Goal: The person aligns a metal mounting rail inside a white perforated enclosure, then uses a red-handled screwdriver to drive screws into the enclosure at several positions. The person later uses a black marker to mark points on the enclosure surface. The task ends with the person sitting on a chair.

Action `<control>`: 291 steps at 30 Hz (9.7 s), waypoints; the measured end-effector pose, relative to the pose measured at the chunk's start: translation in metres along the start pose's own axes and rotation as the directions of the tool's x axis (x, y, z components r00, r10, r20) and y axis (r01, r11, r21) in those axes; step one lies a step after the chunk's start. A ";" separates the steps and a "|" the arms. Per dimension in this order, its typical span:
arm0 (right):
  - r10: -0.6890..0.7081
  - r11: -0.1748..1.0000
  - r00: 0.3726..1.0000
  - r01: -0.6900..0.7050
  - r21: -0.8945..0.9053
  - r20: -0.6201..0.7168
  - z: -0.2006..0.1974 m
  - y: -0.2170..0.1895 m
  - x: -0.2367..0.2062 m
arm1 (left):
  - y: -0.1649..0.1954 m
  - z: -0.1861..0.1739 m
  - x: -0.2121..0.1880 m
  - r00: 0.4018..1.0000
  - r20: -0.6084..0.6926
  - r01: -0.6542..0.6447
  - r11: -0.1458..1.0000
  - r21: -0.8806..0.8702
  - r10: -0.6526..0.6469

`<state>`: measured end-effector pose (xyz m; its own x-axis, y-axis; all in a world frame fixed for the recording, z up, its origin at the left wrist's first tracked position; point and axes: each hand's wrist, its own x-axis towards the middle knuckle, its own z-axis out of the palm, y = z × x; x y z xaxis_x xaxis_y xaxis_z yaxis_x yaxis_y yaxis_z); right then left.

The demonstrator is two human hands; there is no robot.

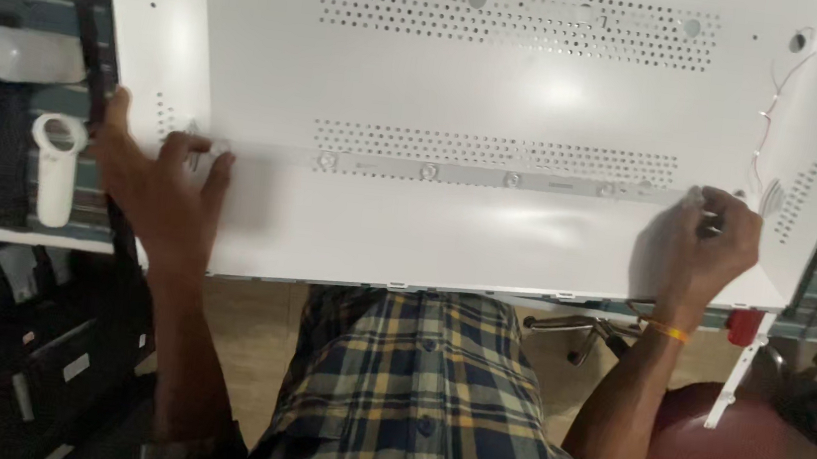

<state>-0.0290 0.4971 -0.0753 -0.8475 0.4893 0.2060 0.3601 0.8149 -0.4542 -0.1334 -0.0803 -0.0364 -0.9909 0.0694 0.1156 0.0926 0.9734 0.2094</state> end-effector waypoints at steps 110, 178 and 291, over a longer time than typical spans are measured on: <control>-0.337 0.934 0.729 0.179 0.310 0.595 -0.080 -0.049 0.058 | 0.194 -0.008 -0.017 0.956 0.025 -0.276 0.920 -0.279 0.294; -0.566 0.800 0.786 0.451 0.396 0.248 0.214 -0.540 -0.322 | -0.239 -0.035 -0.136 0.987 -0.109 -0.014 0.619 -0.785 -0.115; -0.494 0.699 0.846 0.248 0.670 0.202 0.135 -0.575 -0.411 | -0.217 -0.043 -0.205 0.838 0.545 0.327 -0.818 -0.474 0.019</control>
<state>0.0599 -0.2145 -0.0155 -0.9733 -0.0515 0.2235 -0.2202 0.4831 -0.8474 0.0538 -0.3147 -0.0635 -0.8822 0.1956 -0.4283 -0.3530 -0.8767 0.3268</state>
